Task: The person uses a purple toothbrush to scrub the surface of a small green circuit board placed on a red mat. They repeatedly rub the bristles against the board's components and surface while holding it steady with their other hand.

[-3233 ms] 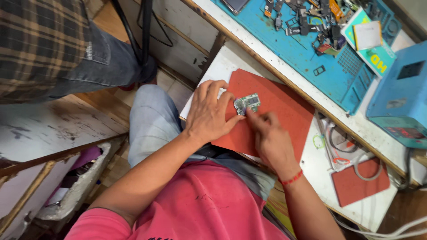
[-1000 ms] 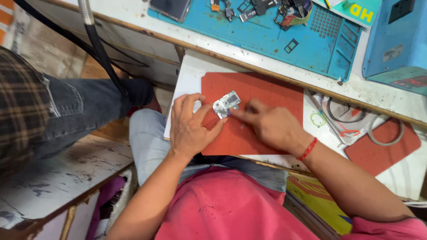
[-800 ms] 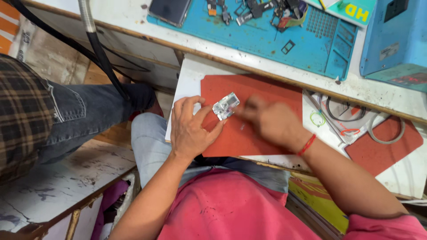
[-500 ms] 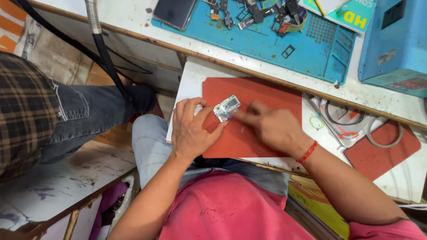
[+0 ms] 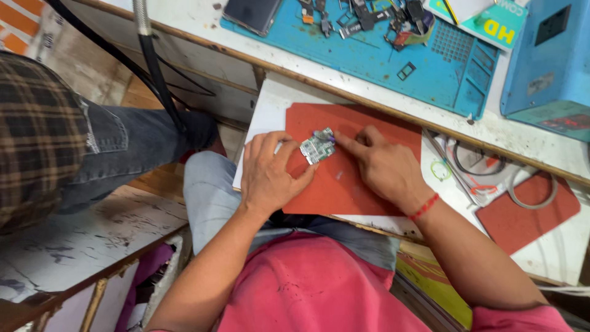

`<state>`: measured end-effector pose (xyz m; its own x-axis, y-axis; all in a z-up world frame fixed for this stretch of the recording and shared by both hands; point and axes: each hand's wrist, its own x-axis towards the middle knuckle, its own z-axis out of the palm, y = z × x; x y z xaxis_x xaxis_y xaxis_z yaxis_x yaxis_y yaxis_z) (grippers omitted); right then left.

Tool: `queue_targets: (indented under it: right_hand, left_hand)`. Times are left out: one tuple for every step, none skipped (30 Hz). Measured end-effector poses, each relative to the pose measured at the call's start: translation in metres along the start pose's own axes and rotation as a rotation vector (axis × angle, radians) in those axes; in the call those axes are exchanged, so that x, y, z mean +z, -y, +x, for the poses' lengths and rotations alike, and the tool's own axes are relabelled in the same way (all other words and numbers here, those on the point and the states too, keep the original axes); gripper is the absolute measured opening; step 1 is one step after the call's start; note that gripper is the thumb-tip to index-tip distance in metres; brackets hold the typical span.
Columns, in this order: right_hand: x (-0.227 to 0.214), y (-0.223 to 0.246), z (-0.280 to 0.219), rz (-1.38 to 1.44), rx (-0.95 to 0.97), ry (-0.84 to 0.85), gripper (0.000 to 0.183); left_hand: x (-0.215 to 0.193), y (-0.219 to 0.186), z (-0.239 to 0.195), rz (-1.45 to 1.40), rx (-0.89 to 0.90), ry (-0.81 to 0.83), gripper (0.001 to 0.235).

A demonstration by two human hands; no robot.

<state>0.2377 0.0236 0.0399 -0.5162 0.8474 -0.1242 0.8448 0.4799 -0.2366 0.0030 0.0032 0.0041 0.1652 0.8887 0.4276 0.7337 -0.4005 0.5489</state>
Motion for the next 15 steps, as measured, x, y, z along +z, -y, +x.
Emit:
queue_targets:
  right_hand:
    - [-0.001,-0.003,0.002,0.009,0.028,-0.038,0.065]
    - [-0.001,-0.001,-0.002,0.006,-0.007,0.025,0.064]
    - [0.000,0.004,-0.004,0.008,-0.045,0.076,0.063]
    - [0.000,0.007,-0.003,0.009,-0.083,0.126,0.062]
    - [-0.002,0.005,-0.001,0.016,-0.050,0.071,0.062]
    - [-0.004,-0.001,0.005,0.021,-0.016,0.015,0.062]
    - [-0.008,-0.004,0.007,0.021,0.013,-0.035,0.063]
    - [-0.008,-0.002,0.003,0.011,-0.020,0.016,0.062]
    - [-0.007,0.005,0.001,0.005,-0.059,0.057,0.061]
    - [-0.007,0.009,0.001,-0.002,-0.099,0.098,0.060]
    - [-0.008,0.008,0.003,0.006,-0.059,0.066,0.058]
    - [-0.008,0.006,0.008,0.014,-0.019,0.035,0.057]
    - [-0.009,0.004,0.009,0.016,0.024,0.009,0.056]
    - [-0.008,0.008,0.002,0.032,0.031,0.054,0.058]
    - [-0.007,0.014,-0.005,0.052,0.028,0.093,0.059]
  left_hand:
    - [0.002,-0.001,-0.002,-0.006,-0.003,0.003,0.042]
    - [0.003,-0.002,-0.003,-0.011,-0.006,0.006,0.043]
    - [0.001,0.001,-0.001,-0.006,-0.001,0.008,0.043]
    - [-0.001,0.002,0.001,0.002,0.000,-0.002,0.043]
    - [0.000,0.001,0.000,0.001,0.001,-0.006,0.042]
    - [0.000,0.001,0.000,0.000,0.001,-0.010,0.042]
    - [0.002,0.000,-0.002,-0.001,-0.009,0.000,0.042]
    - [0.003,-0.001,-0.003,-0.001,-0.019,0.011,0.042]
    - [0.001,0.000,-0.001,0.011,-0.025,0.017,0.043]
    - [0.000,0.001,0.001,0.008,-0.029,0.007,0.044]
    - [0.000,0.000,0.000,-0.001,-0.033,0.004,0.045]
    - [0.000,0.000,0.000,-0.009,-0.037,0.002,0.046]
    - [0.001,-0.001,-0.002,-0.006,-0.033,0.006,0.046]
    - [0.002,-0.001,-0.003,-0.003,-0.029,0.010,0.047]
    - [0.000,0.001,-0.002,0.011,-0.028,0.009,0.047]
